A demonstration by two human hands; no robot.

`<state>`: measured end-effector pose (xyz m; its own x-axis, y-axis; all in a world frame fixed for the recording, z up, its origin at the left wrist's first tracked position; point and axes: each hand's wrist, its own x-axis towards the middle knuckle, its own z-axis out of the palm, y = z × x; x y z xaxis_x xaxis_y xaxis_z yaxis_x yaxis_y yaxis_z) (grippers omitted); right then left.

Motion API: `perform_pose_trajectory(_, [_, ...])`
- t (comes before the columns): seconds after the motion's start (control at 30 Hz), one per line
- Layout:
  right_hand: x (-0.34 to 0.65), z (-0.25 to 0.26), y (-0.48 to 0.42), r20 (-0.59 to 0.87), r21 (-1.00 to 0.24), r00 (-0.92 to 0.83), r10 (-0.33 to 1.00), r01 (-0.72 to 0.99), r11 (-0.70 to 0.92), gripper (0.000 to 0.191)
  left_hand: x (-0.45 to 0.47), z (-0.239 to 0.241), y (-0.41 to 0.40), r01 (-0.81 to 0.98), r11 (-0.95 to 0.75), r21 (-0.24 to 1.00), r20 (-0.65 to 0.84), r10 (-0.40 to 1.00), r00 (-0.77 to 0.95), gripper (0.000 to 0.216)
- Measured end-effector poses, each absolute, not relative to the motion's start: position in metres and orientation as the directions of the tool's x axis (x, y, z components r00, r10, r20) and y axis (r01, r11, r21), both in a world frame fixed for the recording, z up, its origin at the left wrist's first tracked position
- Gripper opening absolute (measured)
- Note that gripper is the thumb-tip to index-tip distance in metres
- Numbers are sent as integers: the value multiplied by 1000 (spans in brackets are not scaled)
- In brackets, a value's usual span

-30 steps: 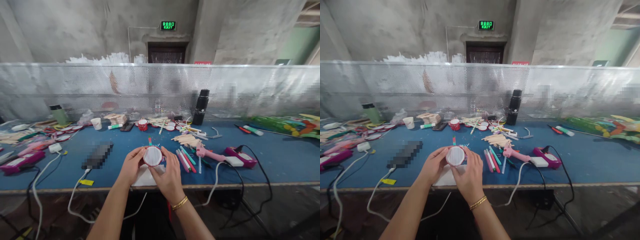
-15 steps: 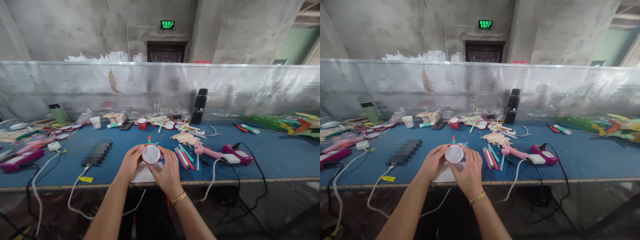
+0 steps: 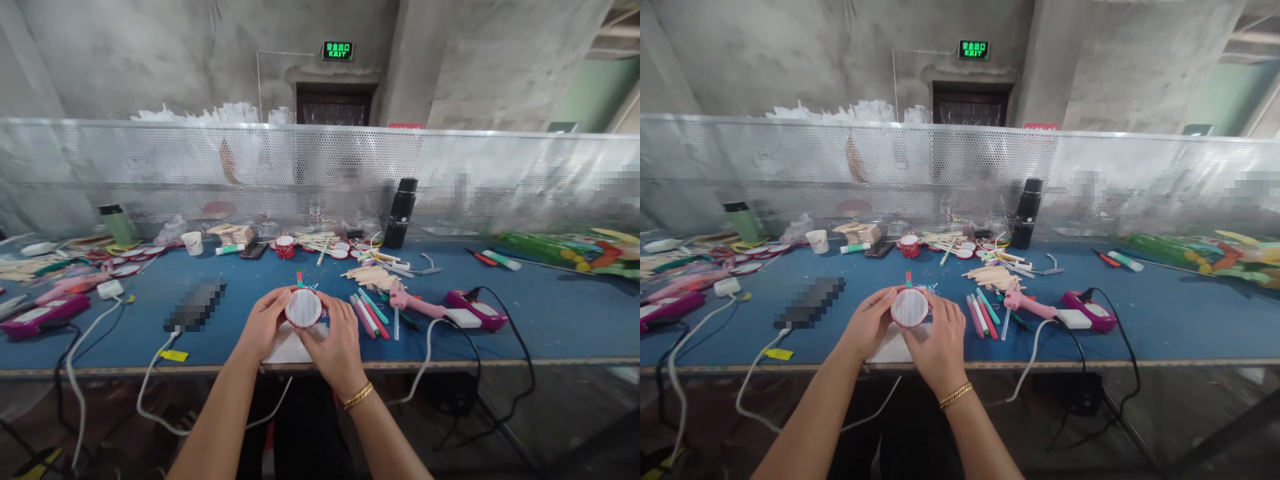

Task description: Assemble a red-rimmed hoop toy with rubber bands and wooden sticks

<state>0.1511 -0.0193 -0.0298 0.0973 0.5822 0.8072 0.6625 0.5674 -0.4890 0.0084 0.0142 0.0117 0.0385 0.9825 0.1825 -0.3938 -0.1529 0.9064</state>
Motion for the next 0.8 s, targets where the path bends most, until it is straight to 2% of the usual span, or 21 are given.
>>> perform_pose_trajectory(0.5, [153, -33, -17, 810, -503, 130, 572, 655, 563, 58, 9, 7, 17, -405, -152, 902, 196, 978, 71, 40])
perform_pose_trajectory(0.63, [153, -32, -18, 801, -527, 147, 580, 633, 567, 58, 10, 8, 17, -391, -152, 908, 201, 976, 88, 48])
perform_pose_trajectory(0.7, [154, -31, -16, 786, -564, 176, 592, 596, 572, 57, 9, 8, 18, -419, -174, 891, 211, 976, 44, 54])
perform_pose_trajectory(0.8, [156, -30, -12, 738, -647, 235, 632, 512, 565, 54, 7, 7, 22, -512, -256, 820, 231, 966, -113, 57])
